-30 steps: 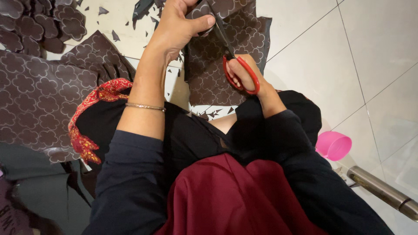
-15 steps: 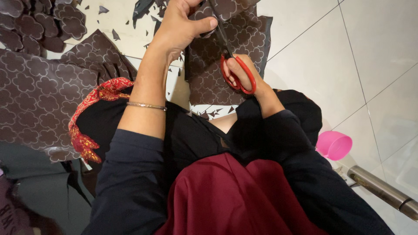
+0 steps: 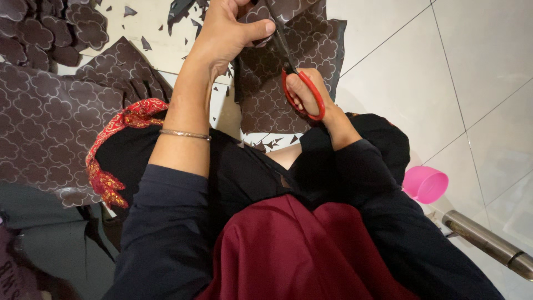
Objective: The person sits on the floor and uses red-handled scissors to cut cloud-shaped pieces from a brown patterned fabric. They hold the fabric with the left hand and cut with the right, placing finished pieces to the side.
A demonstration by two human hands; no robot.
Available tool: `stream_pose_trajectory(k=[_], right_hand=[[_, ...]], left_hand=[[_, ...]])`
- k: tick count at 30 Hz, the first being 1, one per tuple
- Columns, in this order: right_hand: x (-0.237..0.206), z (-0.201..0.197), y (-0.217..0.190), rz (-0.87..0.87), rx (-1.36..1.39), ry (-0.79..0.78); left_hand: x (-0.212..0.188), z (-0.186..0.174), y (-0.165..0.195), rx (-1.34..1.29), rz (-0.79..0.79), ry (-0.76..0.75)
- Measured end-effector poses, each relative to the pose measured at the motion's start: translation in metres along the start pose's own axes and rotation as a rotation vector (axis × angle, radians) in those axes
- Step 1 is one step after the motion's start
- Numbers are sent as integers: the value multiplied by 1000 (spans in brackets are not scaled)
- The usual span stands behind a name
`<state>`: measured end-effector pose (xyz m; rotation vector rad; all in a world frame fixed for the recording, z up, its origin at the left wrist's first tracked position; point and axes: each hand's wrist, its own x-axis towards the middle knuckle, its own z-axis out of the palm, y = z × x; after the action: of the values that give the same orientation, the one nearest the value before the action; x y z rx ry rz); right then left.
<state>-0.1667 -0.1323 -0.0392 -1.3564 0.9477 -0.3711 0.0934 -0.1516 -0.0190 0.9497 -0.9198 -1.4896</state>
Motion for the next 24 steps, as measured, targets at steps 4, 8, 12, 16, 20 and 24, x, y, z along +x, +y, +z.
stream_pose_trajectory(k=[4, 8, 12, 16, 20, 24], right_hand=[[-1, -1, -2, -10, 23, -26], [1, -3, -9, -42, 77, -117], [1, -3, -15, -96, 104, -173], [0, -2, -17, -81, 72, -163], [1, -4, -17, -81, 96, -194], [0, -6, -18, -84, 117, -211]], left_hand=[[0, -2, 0, 0, -13, 1], [0, -1, 0, -31, 47, -35], [1, 1, 1, -38, -10, -68], [-2, 0, 4, -39, 12, -75], [-2, 0, 4, -73, 0, -71], [0, -1, 4, -70, -27, -60]])
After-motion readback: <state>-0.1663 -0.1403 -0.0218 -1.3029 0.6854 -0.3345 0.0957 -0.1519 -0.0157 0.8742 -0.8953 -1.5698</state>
